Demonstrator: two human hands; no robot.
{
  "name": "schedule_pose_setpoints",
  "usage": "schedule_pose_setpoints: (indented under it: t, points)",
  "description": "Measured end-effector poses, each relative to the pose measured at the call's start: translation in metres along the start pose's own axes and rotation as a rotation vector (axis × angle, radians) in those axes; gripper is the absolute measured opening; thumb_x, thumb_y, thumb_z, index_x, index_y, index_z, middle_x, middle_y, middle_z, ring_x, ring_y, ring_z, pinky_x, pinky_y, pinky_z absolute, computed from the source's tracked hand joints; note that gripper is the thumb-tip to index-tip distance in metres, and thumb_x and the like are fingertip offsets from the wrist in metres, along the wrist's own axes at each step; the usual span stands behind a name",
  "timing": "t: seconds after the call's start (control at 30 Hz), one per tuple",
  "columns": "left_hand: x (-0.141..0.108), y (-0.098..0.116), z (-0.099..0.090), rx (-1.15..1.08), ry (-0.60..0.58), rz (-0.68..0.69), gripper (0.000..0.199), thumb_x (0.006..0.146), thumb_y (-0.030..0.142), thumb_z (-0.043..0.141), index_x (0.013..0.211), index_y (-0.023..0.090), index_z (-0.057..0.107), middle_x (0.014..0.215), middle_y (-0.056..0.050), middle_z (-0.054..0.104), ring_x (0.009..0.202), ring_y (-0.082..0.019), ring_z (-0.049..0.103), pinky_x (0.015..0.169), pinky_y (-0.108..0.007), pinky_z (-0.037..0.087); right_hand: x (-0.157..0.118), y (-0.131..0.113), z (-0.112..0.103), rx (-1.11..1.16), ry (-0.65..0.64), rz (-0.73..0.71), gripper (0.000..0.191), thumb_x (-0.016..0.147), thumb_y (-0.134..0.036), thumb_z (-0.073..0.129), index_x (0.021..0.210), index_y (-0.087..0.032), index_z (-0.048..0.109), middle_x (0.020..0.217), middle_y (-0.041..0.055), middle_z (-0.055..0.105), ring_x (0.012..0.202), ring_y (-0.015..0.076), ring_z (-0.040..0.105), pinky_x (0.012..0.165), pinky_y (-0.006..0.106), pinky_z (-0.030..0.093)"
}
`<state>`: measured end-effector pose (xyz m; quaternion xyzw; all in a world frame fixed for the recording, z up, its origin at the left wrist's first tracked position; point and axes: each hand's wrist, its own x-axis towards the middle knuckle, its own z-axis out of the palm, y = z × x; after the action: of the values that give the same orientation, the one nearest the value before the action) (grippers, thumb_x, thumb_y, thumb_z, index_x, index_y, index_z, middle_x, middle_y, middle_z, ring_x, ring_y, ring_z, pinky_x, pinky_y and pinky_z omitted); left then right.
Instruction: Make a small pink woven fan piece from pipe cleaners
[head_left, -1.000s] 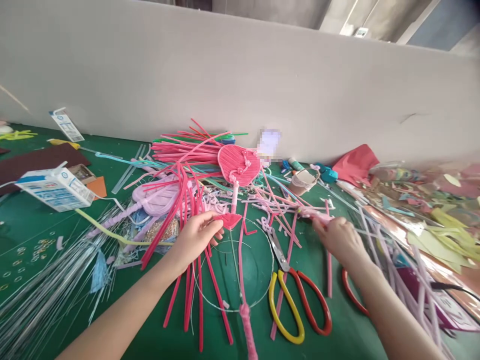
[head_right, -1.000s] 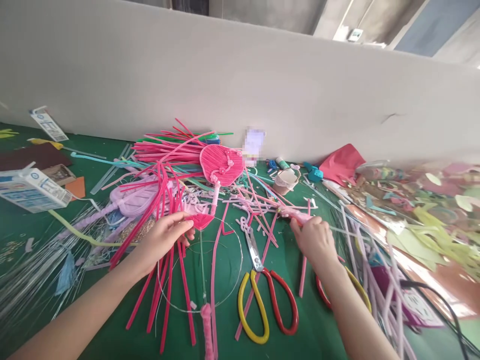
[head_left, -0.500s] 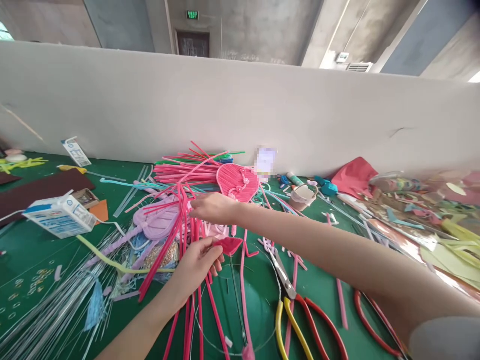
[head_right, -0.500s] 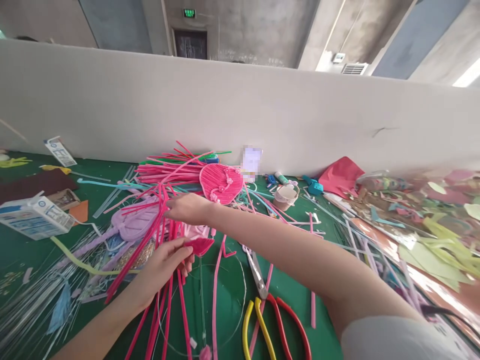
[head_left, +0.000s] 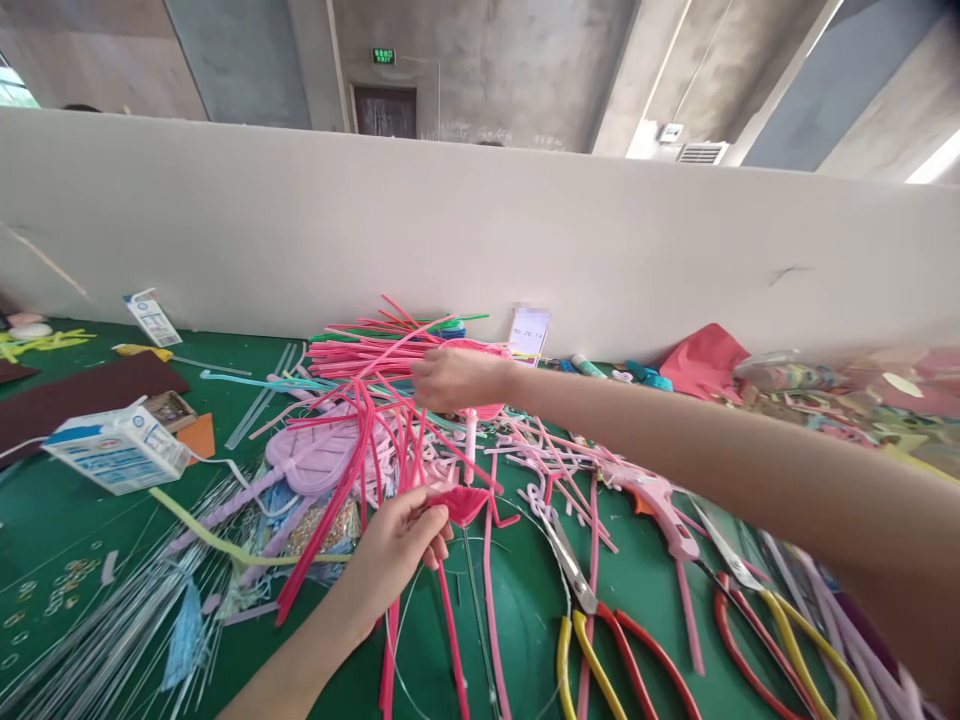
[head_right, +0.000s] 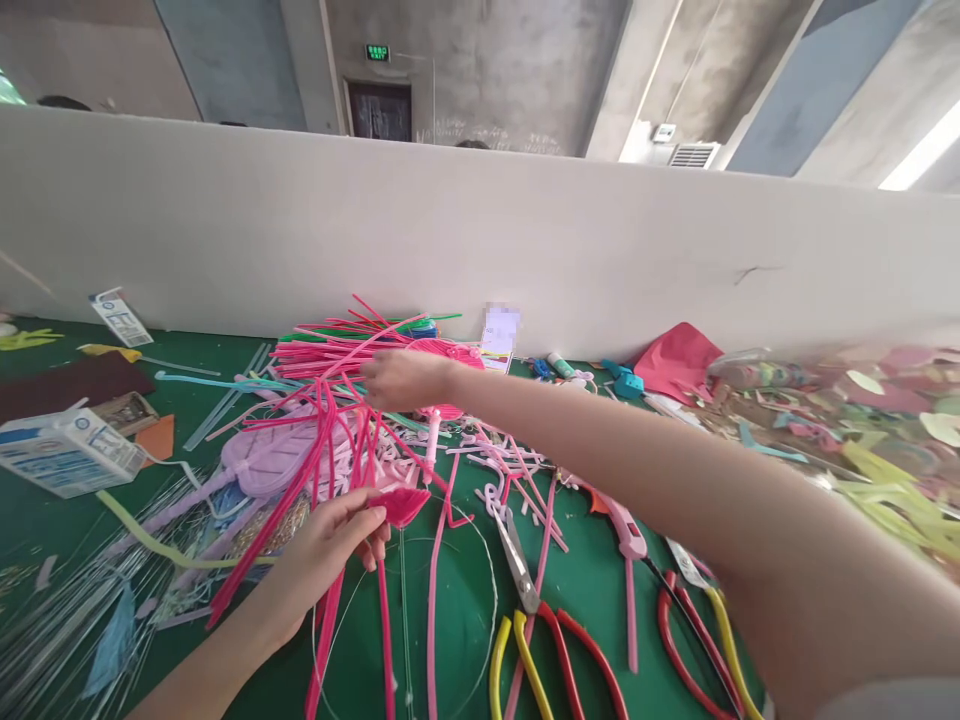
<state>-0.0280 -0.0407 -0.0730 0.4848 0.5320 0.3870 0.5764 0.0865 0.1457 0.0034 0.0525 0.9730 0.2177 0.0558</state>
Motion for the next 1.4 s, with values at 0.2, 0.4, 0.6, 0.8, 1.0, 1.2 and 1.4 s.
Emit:
schedule_pose_setpoints:
  t: [0.2, 0.4, 0.6, 0.8, 1.0, 1.2, 1.4]
  points:
    - [-0.001, -0.001, 0.001, 0.005, 0.022, 0.005, 0.028, 0.091, 0.04, 0.055, 0.077, 0.018, 0.063, 0.067, 0.001, 0.061, 0.06, -0.014, 0.056, 0.061, -0.026, 0.046, -0.036, 0.043, -0.067, -0.027, 0.164, 0.292, 0.034, 0.092, 0.0, 0.042, 0.066, -0.014, 0.057, 0.093, 0.0077, 0.068, 0.113, 0.0241, 0.057, 0.098, 0.049, 0.042]
    - [0.001, -0.001, 0.001, 0.006, 0.025, 0.015, 0.026, 0.089, 0.04, 0.057, 0.077, 0.018, 0.064, 0.067, 0.0, 0.063, 0.061, -0.015, 0.059, 0.06, -0.027, 0.048, -0.096, 0.047, -0.105, 0.186, 0.469, 0.994, 0.04, 0.08, -0.024, 0.021, 0.05, -0.012, 0.045, 0.099, 0.0011, 0.073, 0.11, 0.0138, 0.061, 0.084, 0.032, 0.041]
    - [0.0, 0.0, 0.001, -0.017, 0.007, 0.012, 0.024, 0.087, 0.039, 0.061, 0.081, 0.017, 0.067, 0.072, -0.002, 0.068, 0.068, -0.018, 0.065, 0.063, -0.028, 0.051, -0.149, -0.053, -0.078, 0.493, 0.645, 1.322, 0.014, 0.084, -0.028, 0.067, 0.092, -0.016, 0.068, 0.073, 0.0044, 0.076, 0.064, 0.0172, 0.072, 0.061, 0.031, 0.059]
    - [-0.006, 0.004, 0.007, -0.064, 0.033, -0.024, 0.028, 0.087, 0.037, 0.064, 0.103, 0.015, 0.072, 0.086, -0.006, 0.078, 0.083, -0.022, 0.073, 0.075, -0.031, 0.057, -0.123, -0.191, -0.033, 1.579, 1.122, 1.412, 0.022, 0.075, -0.04, 0.082, 0.085, -0.022, 0.073, 0.075, 0.0034, 0.077, 0.067, 0.0186, 0.074, 0.062, 0.03, 0.062]
    - [-0.006, 0.004, 0.01, -0.087, 0.033, -0.013, 0.025, 0.089, 0.037, 0.066, 0.102, 0.018, 0.077, 0.086, -0.004, 0.08, 0.082, -0.021, 0.074, 0.075, -0.028, 0.059, -0.104, -0.203, -0.013, 1.434, 0.998, 1.453, 0.022, 0.079, -0.045, 0.076, 0.079, -0.023, 0.077, 0.099, 0.0072, 0.07, 0.093, 0.0228, 0.066, 0.068, 0.032, 0.056]
    - [-0.005, -0.003, 0.01, -0.071, 0.044, 0.002, 0.023, 0.09, 0.036, 0.067, 0.105, 0.024, 0.079, 0.091, -0.001, 0.081, 0.079, -0.019, 0.074, 0.075, -0.026, 0.06, -0.104, -0.205, 0.0, 1.25, 0.864, 1.485, 0.023, 0.081, -0.048, 0.074, 0.078, -0.025, 0.077, 0.11, 0.0086, 0.063, 0.115, 0.029, 0.056, 0.098, 0.046, 0.047]
    - [-0.007, -0.004, 0.009, -0.045, 0.039, 0.016, 0.024, 0.092, 0.037, 0.066, 0.109, 0.027, 0.079, 0.094, 0.0, 0.081, 0.083, -0.019, 0.074, 0.077, -0.024, 0.06, -0.101, -0.207, 0.002, 1.24, 0.876, 1.467, 0.018, 0.083, -0.043, 0.073, 0.084, -0.026, 0.078, 0.113, 0.0073, 0.063, 0.116, 0.0272, 0.056, 0.099, 0.043, 0.046]
